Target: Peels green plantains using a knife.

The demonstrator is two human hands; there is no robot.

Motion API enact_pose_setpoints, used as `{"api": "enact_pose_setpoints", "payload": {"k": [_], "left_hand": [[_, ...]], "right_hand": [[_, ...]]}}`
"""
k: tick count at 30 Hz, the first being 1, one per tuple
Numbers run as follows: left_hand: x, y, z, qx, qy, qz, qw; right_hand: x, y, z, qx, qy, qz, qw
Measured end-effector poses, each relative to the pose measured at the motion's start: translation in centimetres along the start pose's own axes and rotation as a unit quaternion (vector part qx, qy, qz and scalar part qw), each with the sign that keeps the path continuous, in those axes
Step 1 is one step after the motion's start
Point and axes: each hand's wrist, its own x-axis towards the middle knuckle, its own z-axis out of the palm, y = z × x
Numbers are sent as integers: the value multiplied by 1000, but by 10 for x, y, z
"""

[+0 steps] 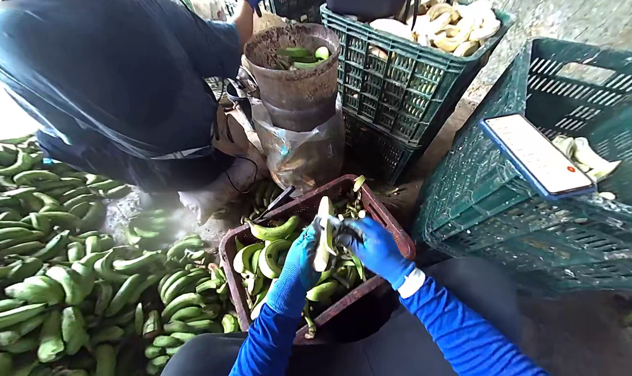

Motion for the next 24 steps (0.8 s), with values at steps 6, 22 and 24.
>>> {"api": "enact_pose_setpoints", "payload": {"k": [6,22,24], "left_hand": [[-4,-2,4,43,-83,-8,996],[2,12,-2,56,111,134,983],[-8,21,-4,68,-17,49,996]], "right_hand": [[24,18,-23,23,37,150,988],[-16,-10,6,81,-42,-61,994],[6,0,-2,63,-29,-29,997]]}}
